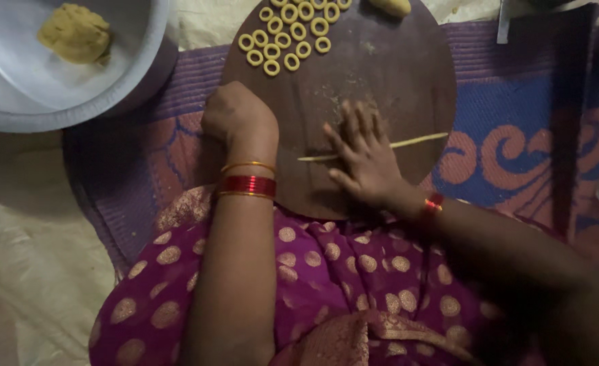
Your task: The person rolls small pieces of yellow dough into thin ropes on a wooden board, then joins the ends to form rings. The finished rings are placed on the board and later transferred into a metal bowl.
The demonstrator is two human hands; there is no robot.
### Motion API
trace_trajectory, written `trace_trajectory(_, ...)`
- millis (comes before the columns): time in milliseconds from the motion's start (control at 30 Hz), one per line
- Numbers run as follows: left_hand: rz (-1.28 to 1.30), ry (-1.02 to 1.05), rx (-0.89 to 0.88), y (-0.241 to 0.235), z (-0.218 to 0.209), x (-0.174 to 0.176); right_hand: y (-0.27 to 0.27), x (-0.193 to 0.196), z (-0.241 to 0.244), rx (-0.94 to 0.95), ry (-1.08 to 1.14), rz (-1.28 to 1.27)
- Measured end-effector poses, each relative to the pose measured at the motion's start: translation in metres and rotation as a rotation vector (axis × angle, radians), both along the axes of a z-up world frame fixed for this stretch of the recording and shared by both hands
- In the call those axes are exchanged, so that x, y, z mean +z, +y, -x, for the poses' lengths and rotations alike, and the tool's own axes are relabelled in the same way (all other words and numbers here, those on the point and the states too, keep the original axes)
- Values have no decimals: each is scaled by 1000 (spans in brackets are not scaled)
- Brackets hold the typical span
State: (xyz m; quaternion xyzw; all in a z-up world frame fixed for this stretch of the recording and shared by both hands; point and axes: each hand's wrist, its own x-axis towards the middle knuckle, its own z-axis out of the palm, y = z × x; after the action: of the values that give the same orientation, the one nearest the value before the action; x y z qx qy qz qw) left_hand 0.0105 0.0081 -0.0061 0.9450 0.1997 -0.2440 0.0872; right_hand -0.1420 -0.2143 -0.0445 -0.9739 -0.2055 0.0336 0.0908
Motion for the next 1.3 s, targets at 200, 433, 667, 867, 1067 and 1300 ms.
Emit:
trace_trajectory(200, -26, -39, -5, -1, 0, -1, 23, 8, 5, 79, 21, 27)
trace_trajectory(433, -12, -66, 7, 0, 5, -6, 50, 16, -103, -134, 37, 48)
trace_trajectory(667, -25, -34, 14, 2, -2, -10, 58, 6, -48, 25, -34, 24)
trace_trajectory(867, -45, -49, -5, -1, -2, -10, 61, 4, 21, 110, -28, -88)
trace_trajectory(1067, -16, -50, 14, 1, -2, -8, 90, 7, -53, -17, 29, 56)
trace_trajectory(1300, -11, -26, -25, 1, 2, 3, 84, 18, -99, -88, -28, 7)
